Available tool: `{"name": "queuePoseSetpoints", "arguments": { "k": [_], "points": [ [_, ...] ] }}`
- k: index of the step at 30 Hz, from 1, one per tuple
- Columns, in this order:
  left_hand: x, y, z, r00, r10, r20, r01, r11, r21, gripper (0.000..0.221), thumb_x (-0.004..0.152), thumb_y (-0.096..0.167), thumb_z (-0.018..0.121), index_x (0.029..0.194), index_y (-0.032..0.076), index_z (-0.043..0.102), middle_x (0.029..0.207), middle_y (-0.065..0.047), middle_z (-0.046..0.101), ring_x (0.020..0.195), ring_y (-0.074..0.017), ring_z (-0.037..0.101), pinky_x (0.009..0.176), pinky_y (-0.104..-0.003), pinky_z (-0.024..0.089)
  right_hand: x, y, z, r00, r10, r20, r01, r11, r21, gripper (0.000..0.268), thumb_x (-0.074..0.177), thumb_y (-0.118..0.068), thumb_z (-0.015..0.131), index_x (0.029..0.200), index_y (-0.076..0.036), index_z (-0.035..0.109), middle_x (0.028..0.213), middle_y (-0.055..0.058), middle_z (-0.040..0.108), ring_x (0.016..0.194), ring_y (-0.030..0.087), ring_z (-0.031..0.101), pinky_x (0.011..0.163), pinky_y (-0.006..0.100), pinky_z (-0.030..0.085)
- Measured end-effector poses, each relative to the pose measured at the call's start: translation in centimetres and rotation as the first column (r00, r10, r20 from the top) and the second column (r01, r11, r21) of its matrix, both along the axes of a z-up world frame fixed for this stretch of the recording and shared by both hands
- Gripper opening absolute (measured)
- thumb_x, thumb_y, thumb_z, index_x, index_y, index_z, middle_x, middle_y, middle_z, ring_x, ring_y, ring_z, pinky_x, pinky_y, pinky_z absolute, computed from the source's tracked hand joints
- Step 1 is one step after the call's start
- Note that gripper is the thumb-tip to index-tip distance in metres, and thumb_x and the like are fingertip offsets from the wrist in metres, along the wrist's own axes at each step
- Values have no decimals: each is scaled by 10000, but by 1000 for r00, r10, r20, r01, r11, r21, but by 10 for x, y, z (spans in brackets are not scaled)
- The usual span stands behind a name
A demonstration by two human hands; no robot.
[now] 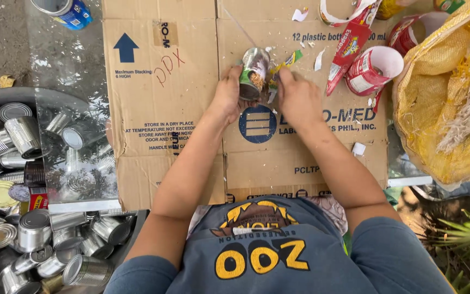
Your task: Removing labels from metal cans using hands and a knife for recycling
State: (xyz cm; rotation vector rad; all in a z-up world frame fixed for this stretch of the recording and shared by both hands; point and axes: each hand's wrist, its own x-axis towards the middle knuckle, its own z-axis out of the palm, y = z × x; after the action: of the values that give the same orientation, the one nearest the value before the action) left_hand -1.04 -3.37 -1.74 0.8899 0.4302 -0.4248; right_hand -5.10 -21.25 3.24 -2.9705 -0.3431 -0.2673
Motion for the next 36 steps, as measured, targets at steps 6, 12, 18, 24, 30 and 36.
{"name": "queuePoseSetpoints", "arguments": {
  "k": [6, 12, 18, 24, 30, 36],
  "points": [
    [5, -2, -8, 1000, 1, -2, -1, 999, 34, 434, 957, 386, 536, 1284, 128, 415, 869, -298, 620, 529, -454, 708, 400, -411, 652, -5, 2, 10, 996, 85, 29, -84, 996, -42, 109, 1038, -208, 522, 1046, -112, 570, 865, 162, 679, 715, 454, 724, 631, 576, 583],
    [3, -3, -14, 1000, 5, 15, -6, 998, 55, 395, 942, 357, 522, 1242, 119, 427, 781, -216, 568, 521, -467, 693, 377, -452, 632, -21, 12, 37, 989, 104, -106, -106, 994, -13, 83, 1021, -186, 504, 1006, -132, 565, 857, 135, 695, 753, 432, 742, 679, 540, 596],
    [-6, 10, 24, 994, -97, 52, 96, 995, 25, 330, 1025, 270, 420, 1246, 30, 472, 895, -203, 656, 530, -252, 634, 355, -298, 481, -21, 17, 45, 986, 146, 77, -144, 989, -34, 135, 962, -132, 606, 1088, -95, 570, 894, 156, 687, 592, 419, 642, 520, 518, 499],
    [-6, 9, 28, 994, -64, 93, 63, 998, 10, 270, 1031, 219, 392, 1134, -14, 482, 830, -192, 633, 513, -233, 591, 351, -307, 467, -15, 19, 50, 986, 160, 39, -161, 987, 17, 167, 952, -99, 620, 1108, -65, 570, 873, 144, 693, 636, 413, 656, 543, 501, 505],
    [-10, 6, 44, 995, -71, 66, 69, 997, 34, 215, 1017, 185, 392, 1137, 12, 433, 836, -221, 634, 485, -273, 607, 337, -324, 456, 9, 2, 35, 997, 82, 14, -82, 996, -32, 135, 1018, -85, 589, 1139, -32, 565, 771, 169, 676, 554, 351, 647, 541, 489, 549],
    [-5, 10, 28, 994, -107, -5, 107, 994, -1, 293, 1046, 256, 377, 1216, 32, 459, 893, -207, 631, 553, -254, 614, 375, -316, 487, -8, 11, 46, 976, 197, 91, -171, 957, -235, 200, 922, -130, 609, 1111, -93, 557, 803, 102, 668, 533, 301, 624, 452, 426, 485]
  ]
}}
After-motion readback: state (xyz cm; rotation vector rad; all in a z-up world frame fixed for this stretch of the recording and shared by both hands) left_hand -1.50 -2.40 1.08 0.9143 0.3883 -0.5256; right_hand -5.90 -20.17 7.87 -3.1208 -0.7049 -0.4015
